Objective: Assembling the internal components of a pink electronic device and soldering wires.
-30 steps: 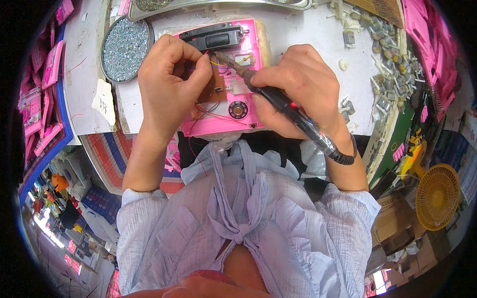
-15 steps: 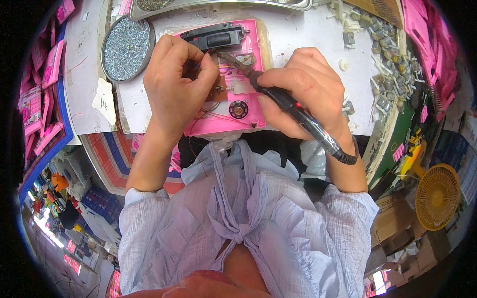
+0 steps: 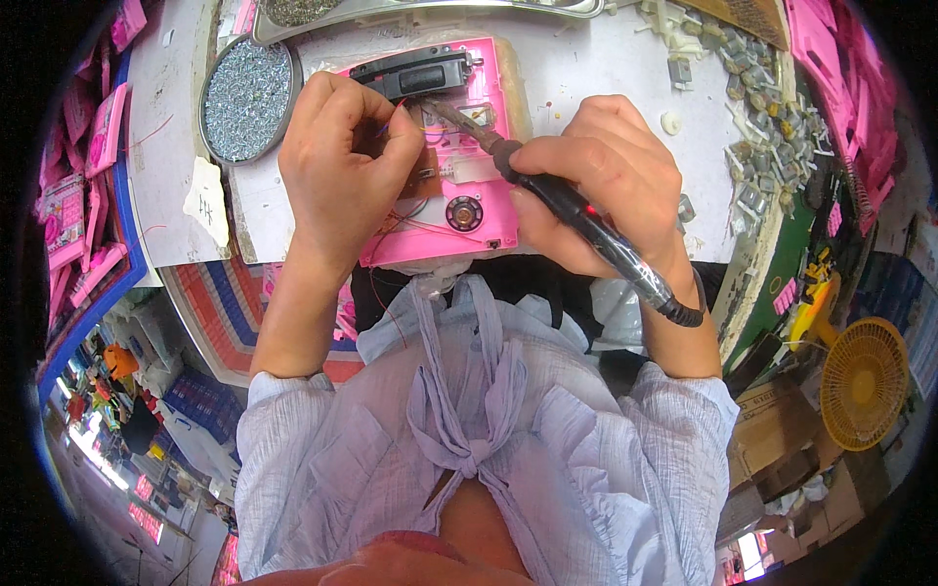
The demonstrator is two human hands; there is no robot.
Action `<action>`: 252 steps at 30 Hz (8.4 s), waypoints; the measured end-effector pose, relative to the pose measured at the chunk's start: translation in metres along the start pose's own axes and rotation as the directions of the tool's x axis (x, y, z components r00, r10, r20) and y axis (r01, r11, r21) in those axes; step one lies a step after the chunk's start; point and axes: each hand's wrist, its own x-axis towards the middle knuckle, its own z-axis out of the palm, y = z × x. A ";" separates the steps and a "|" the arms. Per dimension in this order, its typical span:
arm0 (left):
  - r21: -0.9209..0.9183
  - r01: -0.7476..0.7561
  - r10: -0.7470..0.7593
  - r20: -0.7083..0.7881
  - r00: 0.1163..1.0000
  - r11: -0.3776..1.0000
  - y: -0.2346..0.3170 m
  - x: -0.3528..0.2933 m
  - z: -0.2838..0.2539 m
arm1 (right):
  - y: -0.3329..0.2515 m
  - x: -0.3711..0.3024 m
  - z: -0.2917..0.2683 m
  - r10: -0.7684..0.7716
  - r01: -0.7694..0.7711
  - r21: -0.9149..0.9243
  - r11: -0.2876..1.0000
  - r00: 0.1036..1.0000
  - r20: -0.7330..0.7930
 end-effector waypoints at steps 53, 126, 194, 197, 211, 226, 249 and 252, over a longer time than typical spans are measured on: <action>-0.037 0.024 -0.024 0.010 1.000 0.999 0.002 0.002 -0.002 | 0.005 0.007 0.007 -0.042 0.044 -0.031 0.999 0.998 0.051; -0.447 0.572 -0.255 0.589 0.767 0.688 0.011 0.000 -0.011 | -0.013 0.007 0.040 0.334 -0.324 0.139 0.936 0.940 -0.063; -0.329 -0.182 0.359 0.635 0.684 0.927 0.003 0.016 -0.027 | -0.026 -0.013 -0.054 0.383 -0.428 0.247 0.869 0.900 0.210; -0.286 -0.201 0.343 0.642 0.686 0.937 0.007 0.015 -0.026 | -0.025 -0.013 -0.051 0.375 -0.429 0.219 0.876 0.893 0.250; -0.199 -0.329 0.376 0.652 0.659 0.923 0.013 0.014 -0.025 | -0.023 -0.012 -0.040 0.399 -0.471 0.123 0.873 0.837 0.375; -0.169 -0.375 0.388 0.651 0.652 0.912 0.015 0.013 -0.024 | -0.030 -0.008 -0.036 0.408 -0.453 0.073 0.888 0.852 0.328; -0.172 -0.377 0.392 0.649 0.651 0.910 0.013 0.012 -0.025 | -0.039 -0.030 -0.043 0.458 -0.486 0.210 0.848 0.872 0.170; -0.195 -0.379 0.414 0.616 0.670 0.904 0.011 0.010 -0.026 | -0.041 -0.034 -0.048 0.475 -0.494 0.230 0.838 0.869 0.137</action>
